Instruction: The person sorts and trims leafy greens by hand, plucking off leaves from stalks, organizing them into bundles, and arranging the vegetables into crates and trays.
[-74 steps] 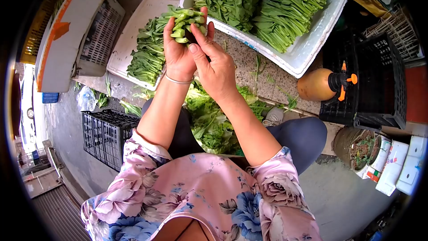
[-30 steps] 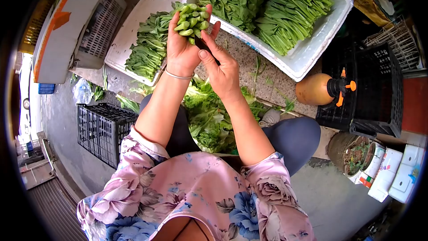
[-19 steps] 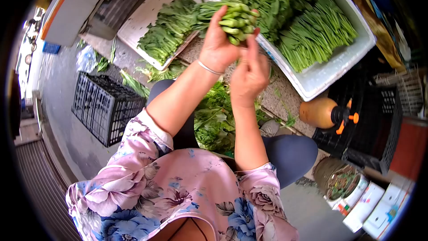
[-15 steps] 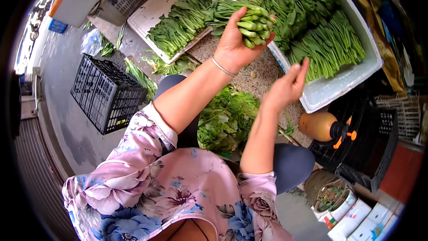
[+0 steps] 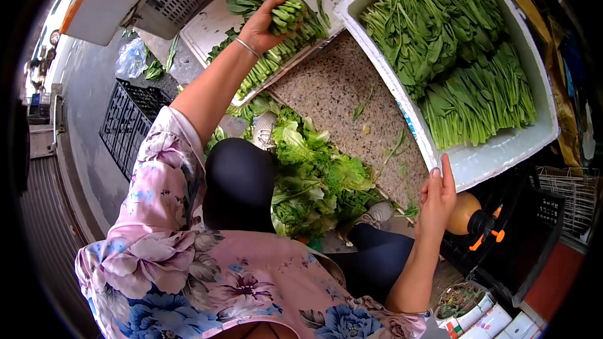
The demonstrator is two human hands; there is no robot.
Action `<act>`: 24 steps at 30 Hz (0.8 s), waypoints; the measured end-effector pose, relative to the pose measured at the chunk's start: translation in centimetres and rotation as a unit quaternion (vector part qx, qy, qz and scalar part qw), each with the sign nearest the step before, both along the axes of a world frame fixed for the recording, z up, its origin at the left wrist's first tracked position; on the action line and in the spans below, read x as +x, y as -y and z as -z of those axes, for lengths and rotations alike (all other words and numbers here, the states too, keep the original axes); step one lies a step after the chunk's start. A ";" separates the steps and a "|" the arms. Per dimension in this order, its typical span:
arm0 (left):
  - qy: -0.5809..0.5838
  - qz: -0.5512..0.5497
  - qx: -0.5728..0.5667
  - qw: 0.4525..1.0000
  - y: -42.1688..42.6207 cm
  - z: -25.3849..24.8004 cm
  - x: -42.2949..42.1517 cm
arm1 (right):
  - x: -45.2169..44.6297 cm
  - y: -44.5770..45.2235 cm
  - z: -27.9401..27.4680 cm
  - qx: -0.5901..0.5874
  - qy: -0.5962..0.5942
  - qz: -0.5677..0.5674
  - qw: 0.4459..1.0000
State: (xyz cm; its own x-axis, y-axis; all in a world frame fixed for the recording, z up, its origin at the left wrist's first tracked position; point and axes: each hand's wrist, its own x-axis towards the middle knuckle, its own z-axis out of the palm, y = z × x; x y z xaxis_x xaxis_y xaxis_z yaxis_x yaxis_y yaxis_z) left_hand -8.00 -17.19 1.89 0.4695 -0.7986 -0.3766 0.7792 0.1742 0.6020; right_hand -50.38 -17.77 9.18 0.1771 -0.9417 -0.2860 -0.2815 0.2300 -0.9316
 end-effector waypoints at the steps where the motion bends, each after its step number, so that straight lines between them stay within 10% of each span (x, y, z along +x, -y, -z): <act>1: 0.006 -0.010 0.037 0.999 0.4 1.8 1.1 | 0.6 -0.1 -0.5 -0.021 0.005 -0.017 1.000; 9: -0.009 -0.023 0.354 0.935 3.6 13.5 5.3 | 1.7 0.9 -0.5 -0.046 -0.033 -0.044 0.997; 24: 0.131 -0.121 0.511 0.841 -0.8 7.5 3.9 | -0.1 0.0 -1.1 -0.079 -0.004 -0.069 0.994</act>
State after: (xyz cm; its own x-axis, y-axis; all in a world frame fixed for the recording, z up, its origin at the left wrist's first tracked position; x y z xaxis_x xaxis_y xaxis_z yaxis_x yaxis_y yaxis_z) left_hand -4.15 -16.42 -5.65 0.7459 0.0097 -0.6660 0.6122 -0.4040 0.6797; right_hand -50.52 -17.80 10.26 0.3058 -0.9420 -0.1383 -0.3083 0.0395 -0.9505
